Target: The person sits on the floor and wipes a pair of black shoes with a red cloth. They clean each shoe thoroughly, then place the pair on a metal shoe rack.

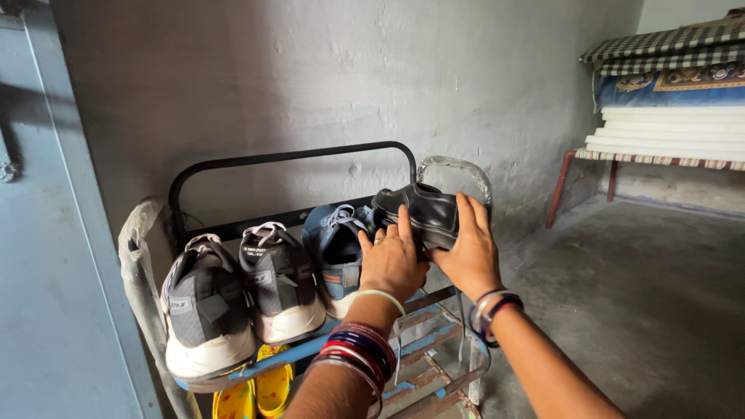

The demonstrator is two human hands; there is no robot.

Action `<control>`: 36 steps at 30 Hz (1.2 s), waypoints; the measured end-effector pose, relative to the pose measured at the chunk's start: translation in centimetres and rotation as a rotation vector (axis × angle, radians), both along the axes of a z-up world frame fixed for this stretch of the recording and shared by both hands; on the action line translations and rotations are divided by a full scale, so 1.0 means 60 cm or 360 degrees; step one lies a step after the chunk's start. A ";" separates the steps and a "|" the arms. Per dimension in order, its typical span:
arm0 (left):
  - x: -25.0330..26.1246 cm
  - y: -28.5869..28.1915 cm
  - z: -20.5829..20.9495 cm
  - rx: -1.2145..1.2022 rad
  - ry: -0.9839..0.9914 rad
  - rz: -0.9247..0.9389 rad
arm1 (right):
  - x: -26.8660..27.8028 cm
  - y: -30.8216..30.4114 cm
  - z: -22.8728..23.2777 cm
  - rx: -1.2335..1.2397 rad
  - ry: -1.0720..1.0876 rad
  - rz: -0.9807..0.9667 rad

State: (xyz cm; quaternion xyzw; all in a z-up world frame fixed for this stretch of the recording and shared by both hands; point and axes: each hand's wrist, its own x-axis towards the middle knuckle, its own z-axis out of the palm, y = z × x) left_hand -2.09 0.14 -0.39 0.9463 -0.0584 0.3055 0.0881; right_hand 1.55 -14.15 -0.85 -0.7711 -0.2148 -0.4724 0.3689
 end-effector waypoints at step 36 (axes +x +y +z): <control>0.076 -0.139 0.061 -0.0828 -0.0444 -0.0022 | 0.128 -0.117 -0.088 0.0489 0.0273 -0.0012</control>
